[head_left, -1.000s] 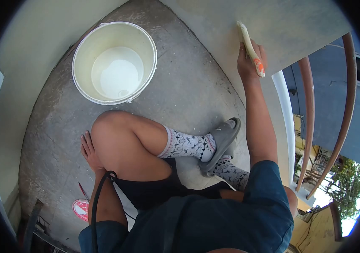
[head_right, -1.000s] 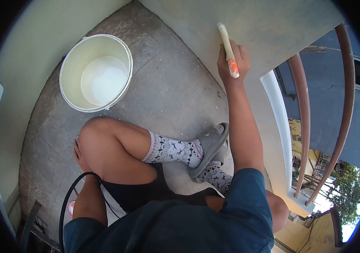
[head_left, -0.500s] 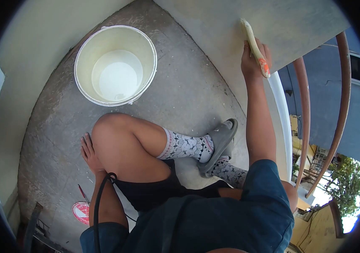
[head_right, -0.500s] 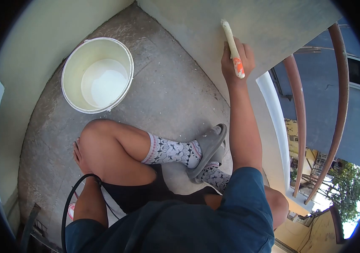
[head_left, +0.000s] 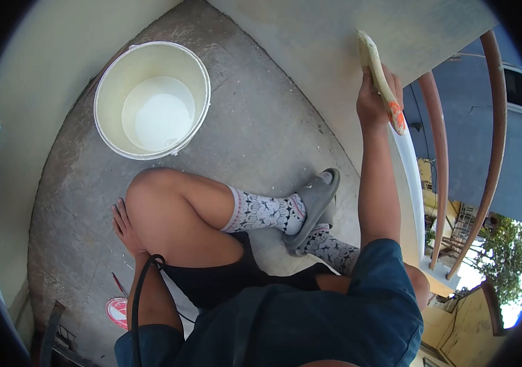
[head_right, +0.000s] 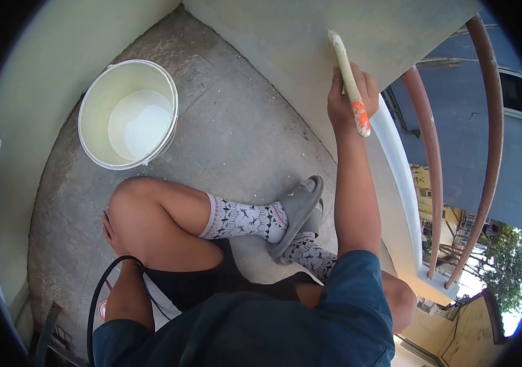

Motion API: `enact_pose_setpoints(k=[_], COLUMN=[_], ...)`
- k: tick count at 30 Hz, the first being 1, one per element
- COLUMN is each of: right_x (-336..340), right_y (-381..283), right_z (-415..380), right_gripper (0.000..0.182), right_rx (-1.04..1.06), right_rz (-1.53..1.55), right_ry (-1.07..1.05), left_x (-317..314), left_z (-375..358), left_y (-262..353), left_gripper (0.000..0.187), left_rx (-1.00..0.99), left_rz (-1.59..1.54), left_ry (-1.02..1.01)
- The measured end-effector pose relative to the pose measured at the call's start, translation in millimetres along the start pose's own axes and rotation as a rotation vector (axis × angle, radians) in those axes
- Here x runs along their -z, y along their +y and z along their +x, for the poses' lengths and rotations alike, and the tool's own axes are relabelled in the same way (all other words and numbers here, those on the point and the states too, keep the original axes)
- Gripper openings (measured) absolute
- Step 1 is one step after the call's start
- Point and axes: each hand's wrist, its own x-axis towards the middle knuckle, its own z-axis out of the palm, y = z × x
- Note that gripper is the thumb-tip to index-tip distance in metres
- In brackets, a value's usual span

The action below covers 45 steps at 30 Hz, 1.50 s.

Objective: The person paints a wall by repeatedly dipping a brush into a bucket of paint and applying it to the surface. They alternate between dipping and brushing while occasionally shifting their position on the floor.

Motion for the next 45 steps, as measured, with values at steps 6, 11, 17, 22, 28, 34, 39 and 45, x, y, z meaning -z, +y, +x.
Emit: enact_pose_setpoints(k=[6,11,17,22,28,34,39,45], right_x=[-63,-15,21,-24,12,18,-22,40], right_y=[2,6,-11,30,38,15,57,46], right_z=[-14,64,10,-82,-10,-42,-90,-7], right_gripper=[0.018,0.016,0.021,0.033,0.024,0.027,0.031,0.020], right_rx=[0.262,0.122,0.033,0.150,0.142,0.073,0.138,0.019], right_rz=[0.085,-0.043,0.023,0.131,-0.029,0.060,0.056,0.004], right_ry=[-0.307,-0.009,0.020,-0.401,-0.075,-0.119,-0.427,-0.003], left_x=[-3,0,-3,-9,-9,-12,-16,-18], left_z=[0,0,0,-4,-3,-2,-4,-6], left_y=[0,0,-1,-6,-5,-7,-6,-6], left_gripper=[0.059,0.060,0.059,0.060,0.060,0.060,0.058,0.058], left_rx=[-0.019,-0.006,0.000,-0.014,-0.012,-0.019,0.037,0.084], left_rz=[0.052,0.035,0.031,0.023,0.050,0.032,-0.038,-0.252], left_ry=[0.018,-0.020,-0.041,-0.026,-0.056,0.031,-0.079,-0.087])
